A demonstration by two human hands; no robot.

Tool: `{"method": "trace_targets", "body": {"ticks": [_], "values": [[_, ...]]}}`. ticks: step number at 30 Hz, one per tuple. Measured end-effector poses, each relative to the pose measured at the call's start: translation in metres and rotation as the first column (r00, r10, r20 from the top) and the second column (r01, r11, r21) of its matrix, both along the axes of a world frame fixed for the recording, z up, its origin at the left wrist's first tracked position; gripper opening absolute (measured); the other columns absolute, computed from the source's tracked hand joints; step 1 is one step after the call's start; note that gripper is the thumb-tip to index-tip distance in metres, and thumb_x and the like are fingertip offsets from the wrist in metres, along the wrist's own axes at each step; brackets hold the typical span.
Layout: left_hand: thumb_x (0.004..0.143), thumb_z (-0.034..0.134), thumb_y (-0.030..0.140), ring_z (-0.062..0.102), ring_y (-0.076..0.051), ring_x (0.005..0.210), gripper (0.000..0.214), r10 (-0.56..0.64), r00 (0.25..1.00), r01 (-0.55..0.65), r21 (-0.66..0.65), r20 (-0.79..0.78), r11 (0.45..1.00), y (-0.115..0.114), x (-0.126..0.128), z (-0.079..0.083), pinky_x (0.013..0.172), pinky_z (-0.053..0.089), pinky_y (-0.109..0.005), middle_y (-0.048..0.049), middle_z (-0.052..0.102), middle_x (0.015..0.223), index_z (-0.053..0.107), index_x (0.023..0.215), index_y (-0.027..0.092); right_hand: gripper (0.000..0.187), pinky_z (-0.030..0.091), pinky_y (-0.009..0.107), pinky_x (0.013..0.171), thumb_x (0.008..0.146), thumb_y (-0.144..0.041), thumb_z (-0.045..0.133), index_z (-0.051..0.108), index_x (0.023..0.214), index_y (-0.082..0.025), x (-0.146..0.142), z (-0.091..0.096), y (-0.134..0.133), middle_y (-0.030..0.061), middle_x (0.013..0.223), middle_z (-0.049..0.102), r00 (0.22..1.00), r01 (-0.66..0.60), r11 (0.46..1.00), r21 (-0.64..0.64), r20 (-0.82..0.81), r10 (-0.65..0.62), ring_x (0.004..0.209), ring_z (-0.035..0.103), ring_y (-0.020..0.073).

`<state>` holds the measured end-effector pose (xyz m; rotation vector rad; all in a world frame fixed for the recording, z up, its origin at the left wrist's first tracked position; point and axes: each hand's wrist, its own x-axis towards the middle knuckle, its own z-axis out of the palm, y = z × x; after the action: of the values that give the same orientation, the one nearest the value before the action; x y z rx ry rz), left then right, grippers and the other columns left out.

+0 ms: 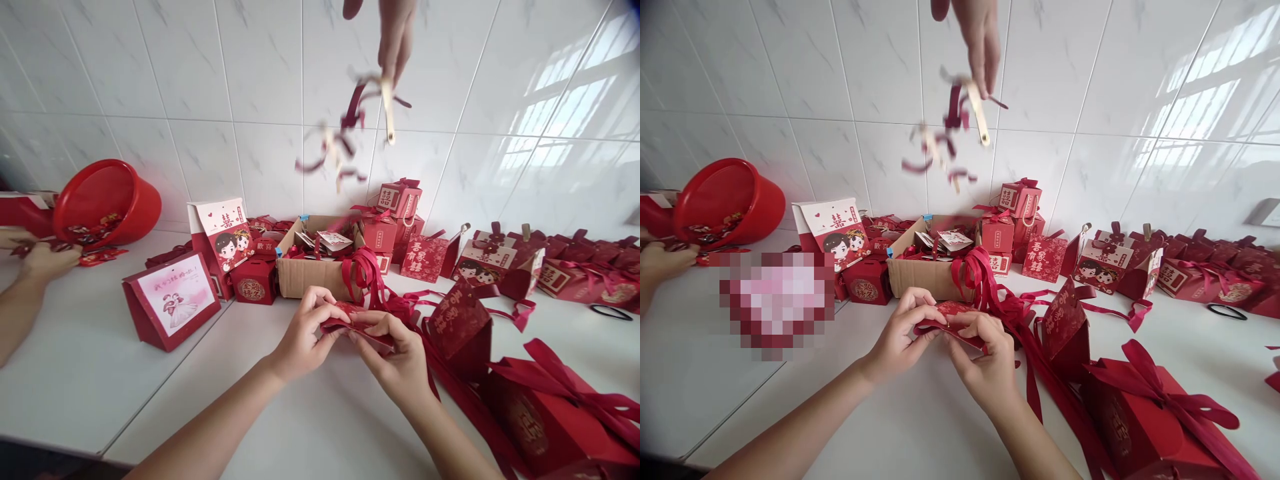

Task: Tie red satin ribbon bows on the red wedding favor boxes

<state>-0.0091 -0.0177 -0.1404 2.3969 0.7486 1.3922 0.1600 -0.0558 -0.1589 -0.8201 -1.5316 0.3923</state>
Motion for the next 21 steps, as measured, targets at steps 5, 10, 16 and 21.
{"method": "trace_targets", "body": {"ticks": [5,10,16,21], "values": [[0.086,0.054,0.012,0.053,-0.016,0.09,0.012,0.003,1.0,-0.003,0.028,-0.002,1.0,-0.0002,0.0,0.0,0.079,0.05,-0.03,-0.0062,0.044,0.099,0.062,0.091,0.019,0.018,0.054,0.035,0.072,0.079,-0.015,0.066,0.05,0.073,-0.022,-0.0009,0.0018,-0.0011,0.0034,0.092,0.07,0.999,0.03,0.998,0.046,0.031,-0.031,0.085,0.067,0.0203],[0.086,0.053,0.014,0.054,-0.018,0.09,0.011,0.022,1.0,-0.022,0.025,-0.014,0.999,-0.0013,-0.0001,0.0019,0.079,0.05,-0.031,-0.0068,0.047,0.097,0.063,0.089,0.019,0.022,0.053,0.034,0.07,0.079,-0.015,0.065,0.044,0.072,-0.021,-0.0017,0.0033,-0.0008,0.0037,0.093,0.069,1.0,-0.003,1.0,0.013,0.005,0.003,0.085,0.067,0.02],[0.086,0.055,0.017,0.055,-0.019,0.09,0.011,0.037,0.999,-0.037,0.029,-0.023,0.999,-0.0022,-0.0006,0.0022,0.079,0.05,-0.033,-0.0075,0.049,0.096,0.065,0.09,0.018,0.015,0.052,0.032,0.069,0.08,-0.015,0.064,0.051,0.077,-0.021,-0.0026,0.0023,-0.0026,0.0034,0.086,0.064,1.0,-0.002,1.0,0.032,-0.022,0.003,0.08,0.063,0.0177],[0.085,0.055,0.019,0.055,-0.019,0.089,0.011,0.054,0.998,-0.053,0.032,-0.028,0.998,-0.003,0.0003,0.0019,0.074,0.05,-0.032,-0.0078,0.05,0.095,0.065,0.089,0.018,0.014,0.053,0.03,0.067,0.079,-0.015,0.065,0.053,0.083,-0.022,-0.0036,0.0004,-0.003,0.0012,0.08,0.058,0.997,0.011,1.0,0.019,-0.076,-0.01,0.075,0.059,0.0157]]}}
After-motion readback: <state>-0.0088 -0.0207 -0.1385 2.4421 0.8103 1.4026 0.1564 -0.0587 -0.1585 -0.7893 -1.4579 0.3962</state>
